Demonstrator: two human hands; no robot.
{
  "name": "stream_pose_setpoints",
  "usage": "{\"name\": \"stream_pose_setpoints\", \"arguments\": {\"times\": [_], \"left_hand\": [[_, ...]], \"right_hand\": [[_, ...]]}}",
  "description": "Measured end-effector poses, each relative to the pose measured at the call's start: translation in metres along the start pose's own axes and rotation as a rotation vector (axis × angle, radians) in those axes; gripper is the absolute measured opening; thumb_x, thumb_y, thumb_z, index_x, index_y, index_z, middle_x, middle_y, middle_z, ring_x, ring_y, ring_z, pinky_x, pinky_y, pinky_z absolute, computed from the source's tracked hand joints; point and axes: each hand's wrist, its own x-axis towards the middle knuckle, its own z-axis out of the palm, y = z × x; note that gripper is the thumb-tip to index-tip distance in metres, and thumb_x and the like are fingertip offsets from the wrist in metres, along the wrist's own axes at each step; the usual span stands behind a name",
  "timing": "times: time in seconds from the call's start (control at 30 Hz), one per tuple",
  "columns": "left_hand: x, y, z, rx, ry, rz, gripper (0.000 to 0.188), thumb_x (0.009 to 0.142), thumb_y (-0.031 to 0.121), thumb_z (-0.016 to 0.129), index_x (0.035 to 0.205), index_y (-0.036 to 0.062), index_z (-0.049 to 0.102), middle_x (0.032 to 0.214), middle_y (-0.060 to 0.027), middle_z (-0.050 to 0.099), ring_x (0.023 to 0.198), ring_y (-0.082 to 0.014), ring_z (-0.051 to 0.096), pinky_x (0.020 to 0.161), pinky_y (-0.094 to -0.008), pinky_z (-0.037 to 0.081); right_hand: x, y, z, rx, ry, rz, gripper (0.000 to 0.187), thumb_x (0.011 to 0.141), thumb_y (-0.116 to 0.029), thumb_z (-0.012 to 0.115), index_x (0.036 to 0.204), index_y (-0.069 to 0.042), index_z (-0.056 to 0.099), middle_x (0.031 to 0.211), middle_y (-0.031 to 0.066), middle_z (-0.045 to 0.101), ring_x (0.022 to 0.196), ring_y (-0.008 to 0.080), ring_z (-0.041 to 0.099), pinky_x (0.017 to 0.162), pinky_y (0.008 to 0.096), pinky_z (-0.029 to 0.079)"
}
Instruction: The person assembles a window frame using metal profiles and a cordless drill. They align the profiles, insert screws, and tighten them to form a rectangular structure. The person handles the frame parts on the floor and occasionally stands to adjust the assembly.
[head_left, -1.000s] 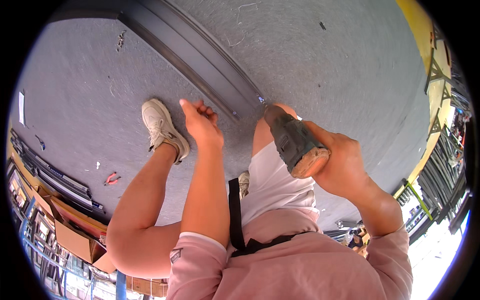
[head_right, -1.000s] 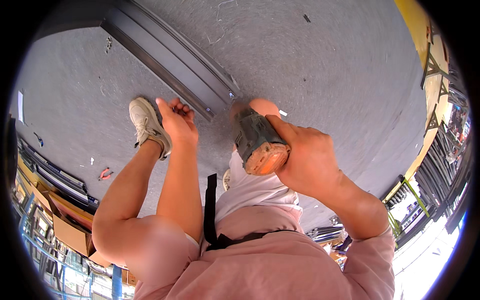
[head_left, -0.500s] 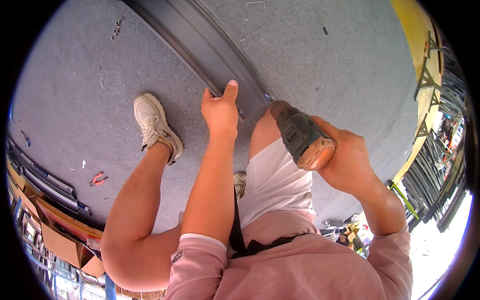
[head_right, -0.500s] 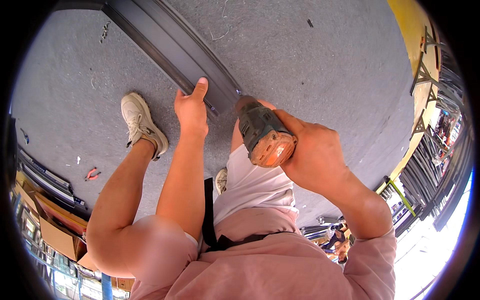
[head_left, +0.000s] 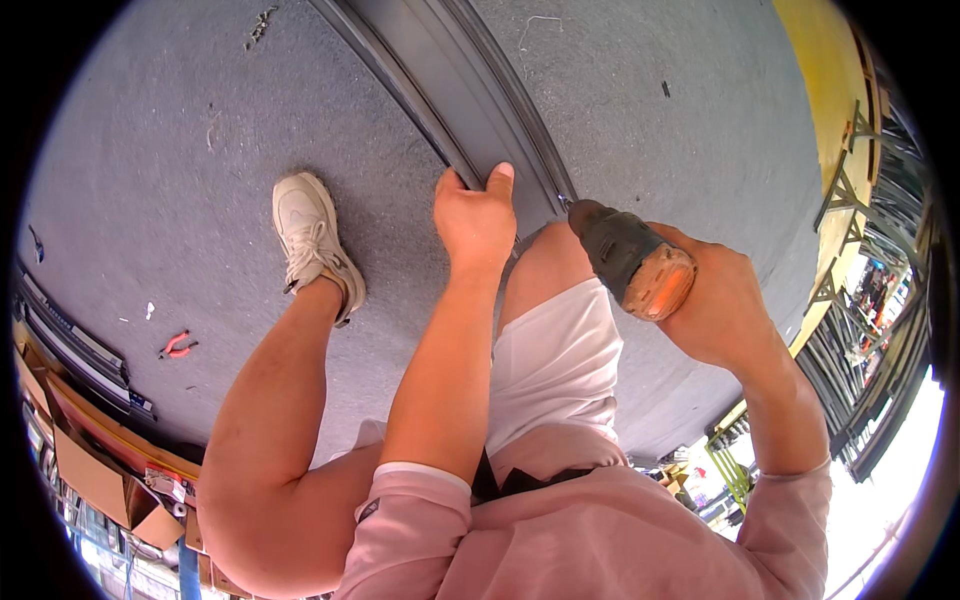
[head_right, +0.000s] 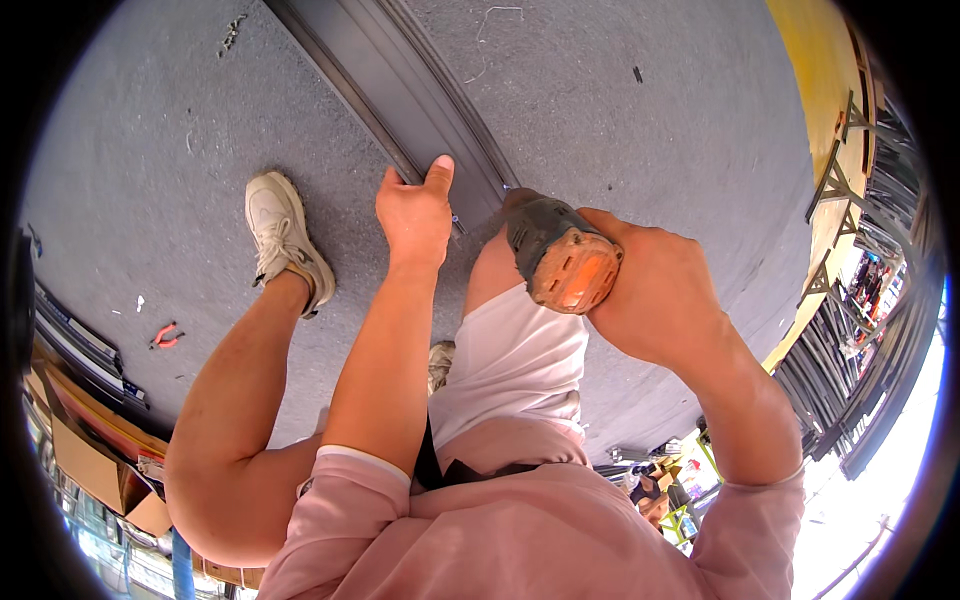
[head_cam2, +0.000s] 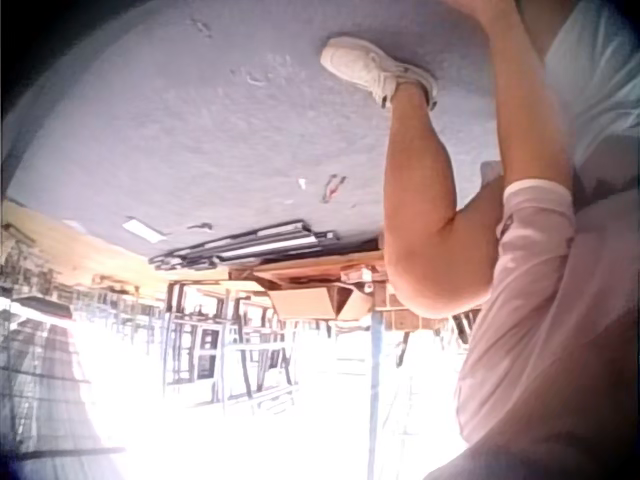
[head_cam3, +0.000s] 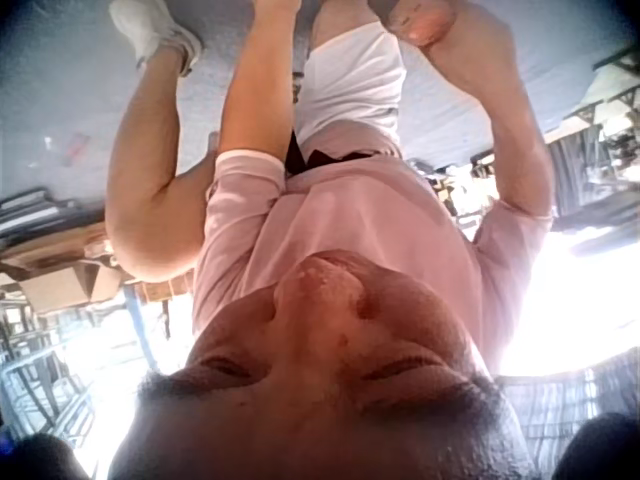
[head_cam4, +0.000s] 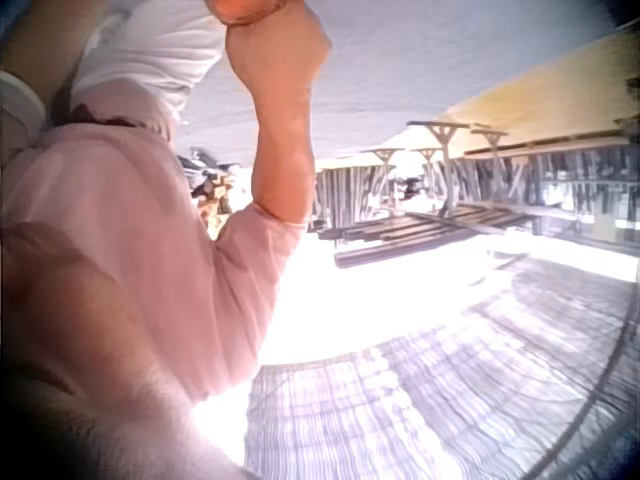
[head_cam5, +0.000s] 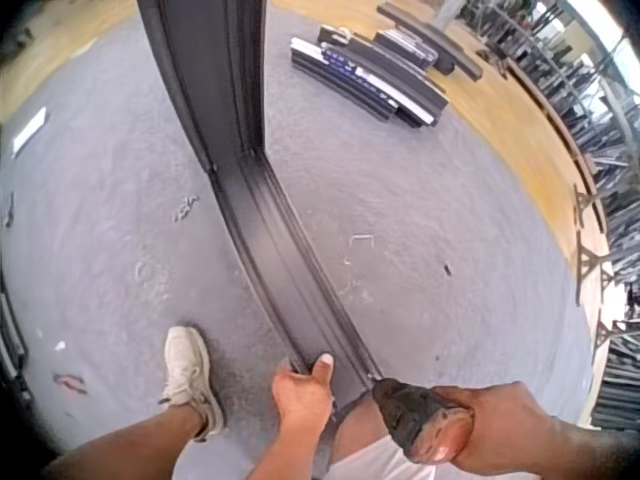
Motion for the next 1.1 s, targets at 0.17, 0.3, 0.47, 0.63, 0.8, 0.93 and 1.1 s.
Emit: {"name": "stream_pose_setpoints", "arguments": {"times": [0.17,0.3,0.47,0.63,0.8,0.93,1.1], "left_hand": [[-0.002,0.008,-0.003,0.028,-0.044,-0.119,0.028,0.086,0.018,0.073,0.101,-0.0038,0.065,0.103,-0.0191,0.068,0.092,-0.0317,0.066,0.083,-0.04,0.051],[0.0,0.003,-0.003,0.083,-0.023,-0.062,0.026,0.086,0.017,0.073,0.098,-0.0028,0.064,0.091,-0.0141,0.065,0.08,-0.0253,0.061,0.072,-0.0372,0.048],[0.001,0.001,-0.003,0.076,0.005,-0.005,0.024,0.086,0.016,0.075,0.094,-0.0016,0.061,0.071,-0.0046,0.059,0.058,-0.013,0.051,0.053,-0.0319,0.044],[0.001,0.001,-0.004,0.045,-0.02,-0.003,0.024,0.087,0.017,0.075,0.093,-0.0011,0.06,0.07,-0.0046,0.059,0.058,-0.0129,0.051,0.053,-0.0321,0.043],[-0.004,0.007,-0.001,0.093,0.013,-0.017,0.027,0.086,0.017,0.076,0.092,-0.003,0.059,0.07,-0.0064,0.06,0.061,-0.0142,0.052,0.056,-0.033,0.045],[-0.006,-0.002,-0.001,0.176,0.072,0.041,0.032,0.085,0.02,0.077,0.093,-0.0055,0.059,0.072,-0.0084,0.062,0.064,-0.0165,0.054,0.059,-0.0339,0.047],[-0.008,0.005,-0.006,0.143,0.056,-0.07,0.035,0.084,0.024,0.077,0.094,-0.0052,0.06,0.076,-0.017,0.067,0.07,-0.0262,0.062,0.07,-0.0404,0.051]], "right_hand": [[0.001,0.008,0.005,0.011,-0.012,0.021,0.049,0.075,-0.019,0.072,0.123,-0.01,0.065,0.083,0.0161,0.071,0.079,0.0356,0.069,0.07,0.0418,0.054],[0.006,0.007,0.007,0.024,0.007,0.004,0.047,0.076,-0.02,0.071,0.122,-0.01,0.065,0.083,0.0152,0.071,0.078,0.0355,0.069,0.069,0.0415,0.054],[0.01,0.01,0.006,0.014,0.003,-0.027,0.044,0.076,-0.02,0.071,0.119,-0.01,0.066,0.084,0.0144,0.072,0.078,0.0348,0.069,0.068,0.0418,0.054],[0.013,0.009,0.004,-0.116,-0.011,-0.137,0.042,0.076,-0.018,0.069,0.117,-0.01,0.067,0.085,0.0129,0.072,0.077,0.034,0.069,0.068,0.0414,0.054],[0.018,0.018,-0.01,-0.064,-0.066,-0.169,0.042,0.075,-0.016,0.068,0.117,-0.011,0.067,0.086,0.0141,0.071,0.077,0.0353,0.068,0.067,0.0423,0.052],[-0.015,0.03,-0.026,0.129,0.1,-0.204,0.047,0.075,-0.014,0.068,0.122,-0.009,0.065,0.088,0.0179,0.069,0.081,0.0383,0.066,0.068,0.0449,0.051],[0.002,0.135,0.068,0.02,0.297,0.168,0.063,0.08,-0.014,0.068,0.14,-0.007,0.049,0.105,0.0199,0.069,0.093,0.0396,0.066,0.08,0.0448,0.053]]}}
